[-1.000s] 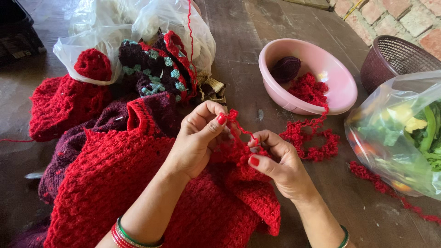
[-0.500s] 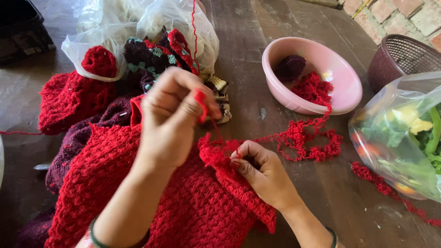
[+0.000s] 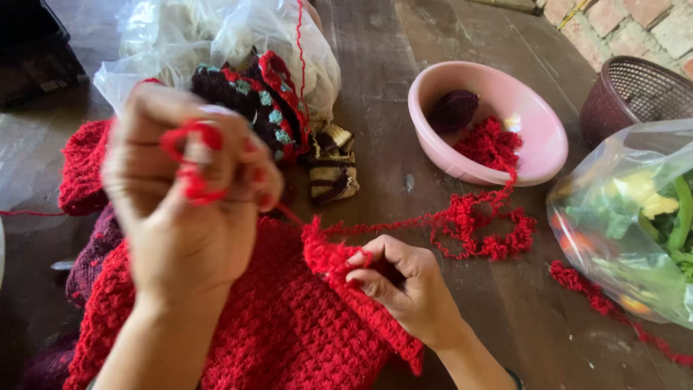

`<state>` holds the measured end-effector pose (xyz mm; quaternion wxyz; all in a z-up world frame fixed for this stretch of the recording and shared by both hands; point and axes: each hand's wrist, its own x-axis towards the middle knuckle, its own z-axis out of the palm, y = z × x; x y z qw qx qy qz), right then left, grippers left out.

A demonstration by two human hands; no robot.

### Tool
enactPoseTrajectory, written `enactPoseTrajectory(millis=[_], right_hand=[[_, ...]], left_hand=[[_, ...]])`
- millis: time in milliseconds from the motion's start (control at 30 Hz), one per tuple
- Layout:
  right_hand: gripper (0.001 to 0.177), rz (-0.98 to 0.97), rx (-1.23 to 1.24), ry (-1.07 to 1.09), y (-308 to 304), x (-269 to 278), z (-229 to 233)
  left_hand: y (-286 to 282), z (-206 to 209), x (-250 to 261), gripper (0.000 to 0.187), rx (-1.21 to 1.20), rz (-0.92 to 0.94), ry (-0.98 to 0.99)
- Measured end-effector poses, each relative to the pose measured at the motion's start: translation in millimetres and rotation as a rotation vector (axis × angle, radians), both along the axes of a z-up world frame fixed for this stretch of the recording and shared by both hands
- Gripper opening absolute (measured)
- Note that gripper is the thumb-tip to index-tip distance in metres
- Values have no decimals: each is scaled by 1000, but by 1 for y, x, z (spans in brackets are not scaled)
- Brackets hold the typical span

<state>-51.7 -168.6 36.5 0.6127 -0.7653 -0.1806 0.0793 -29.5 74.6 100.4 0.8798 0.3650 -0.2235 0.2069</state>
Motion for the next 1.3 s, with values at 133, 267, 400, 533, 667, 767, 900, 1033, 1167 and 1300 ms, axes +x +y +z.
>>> enactPoseTrajectory(millis=[133, 267, 400, 533, 667, 767, 900, 1033, 1167, 1300], right_hand=[[29, 59, 49, -16, -1, -2, 0], [31, 57, 78, 115, -7, 2, -5], [33, 63, -40, 72, -15, 5, -6], [34, 53, 50, 171, -13, 6, -7], [30, -24, 100, -75, -16, 10, -10], [25, -103, 40, -50, -20, 11, -12], [26, -166, 113, 1, -21, 13, -14], [26, -140, 220, 34, -22, 13, -12], [20, -165, 178, -77, -21, 11, -15], [15, -241, 194, -61, -20, 12, -19]], left_hand=[[8, 2, -5, 21, -2, 70, 12], [11, -5, 6, 22, -12, 55, 11], [15, -13, 9, 22, 51, 76, -12], [32, -8, 18, 20, 76, -20, 71], [54, 7, 19, 14, 382, -217, 139], [56, 17, 17, 20, 925, -439, 93], [4, 3, 22, 28, 1329, -405, 390], [-34, -6, 20, 36, 1317, -37, 175], [-49, -16, 19, 32, 1232, -119, 194], [-49, -33, 26, 19, 1185, -279, 404]])
